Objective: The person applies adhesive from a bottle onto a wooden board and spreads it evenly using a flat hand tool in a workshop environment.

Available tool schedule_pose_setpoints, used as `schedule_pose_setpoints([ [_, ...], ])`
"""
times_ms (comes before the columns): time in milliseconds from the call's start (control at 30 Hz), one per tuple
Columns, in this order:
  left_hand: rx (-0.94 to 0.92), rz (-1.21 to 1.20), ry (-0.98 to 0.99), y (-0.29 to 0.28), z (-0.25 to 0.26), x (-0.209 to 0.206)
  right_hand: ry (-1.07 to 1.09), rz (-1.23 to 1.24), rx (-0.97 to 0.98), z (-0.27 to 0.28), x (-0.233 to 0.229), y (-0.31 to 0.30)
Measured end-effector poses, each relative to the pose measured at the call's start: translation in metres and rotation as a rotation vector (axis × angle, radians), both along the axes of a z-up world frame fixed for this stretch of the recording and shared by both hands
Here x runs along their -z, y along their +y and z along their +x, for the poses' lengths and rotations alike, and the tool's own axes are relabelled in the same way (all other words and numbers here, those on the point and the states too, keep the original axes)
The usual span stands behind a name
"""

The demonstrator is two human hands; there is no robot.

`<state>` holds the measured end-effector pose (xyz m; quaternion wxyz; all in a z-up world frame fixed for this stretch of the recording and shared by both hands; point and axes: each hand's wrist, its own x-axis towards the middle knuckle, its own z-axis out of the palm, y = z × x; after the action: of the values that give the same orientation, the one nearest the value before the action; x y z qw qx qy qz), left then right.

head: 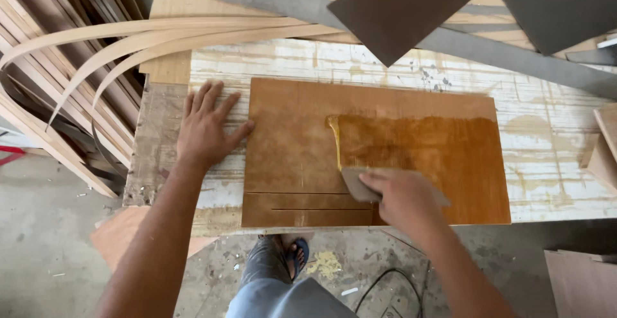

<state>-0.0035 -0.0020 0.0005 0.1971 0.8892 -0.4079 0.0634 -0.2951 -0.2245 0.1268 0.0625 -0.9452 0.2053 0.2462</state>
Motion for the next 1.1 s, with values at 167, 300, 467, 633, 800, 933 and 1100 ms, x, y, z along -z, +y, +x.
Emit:
schedule_pose_setpoints([
  [167,-0.009,-0.001,-0.023,0.0,0.0,0.003,-0.03,0.006,-0.044,-0.036,0.028,0.007],
  [300,-0.001,-0.021,-0.047,0.001,0.0,0.005,-0.095,0.036,-0.011,-0.034,0.019,0.012],
  [467,-0.002,-0.036,-0.083,0.0,0.003,0.01,-0.097,0.086,-0.006,-0.028,0.004,0.013],
  [633,-0.012,-0.027,-0.026,0.0,0.001,0.008,-0.041,0.087,0.105,-0.012,-0.024,0.013],
  [800,-0.024,-0.015,-0.041,-0.001,0.001,0.007,-0.153,0.039,0.185,-0.006,-0.043,0.002],
  [933,-0.042,-0.007,-0.031,-0.001,0.0,0.007,-0.094,-0.132,0.021,-0.015,-0.003,-0.019],
  [1100,-0.046,-0.018,-0.028,-0.002,0.001,0.006,-0.137,-0.116,0.071,-0.022,0.002,-0.029],
])
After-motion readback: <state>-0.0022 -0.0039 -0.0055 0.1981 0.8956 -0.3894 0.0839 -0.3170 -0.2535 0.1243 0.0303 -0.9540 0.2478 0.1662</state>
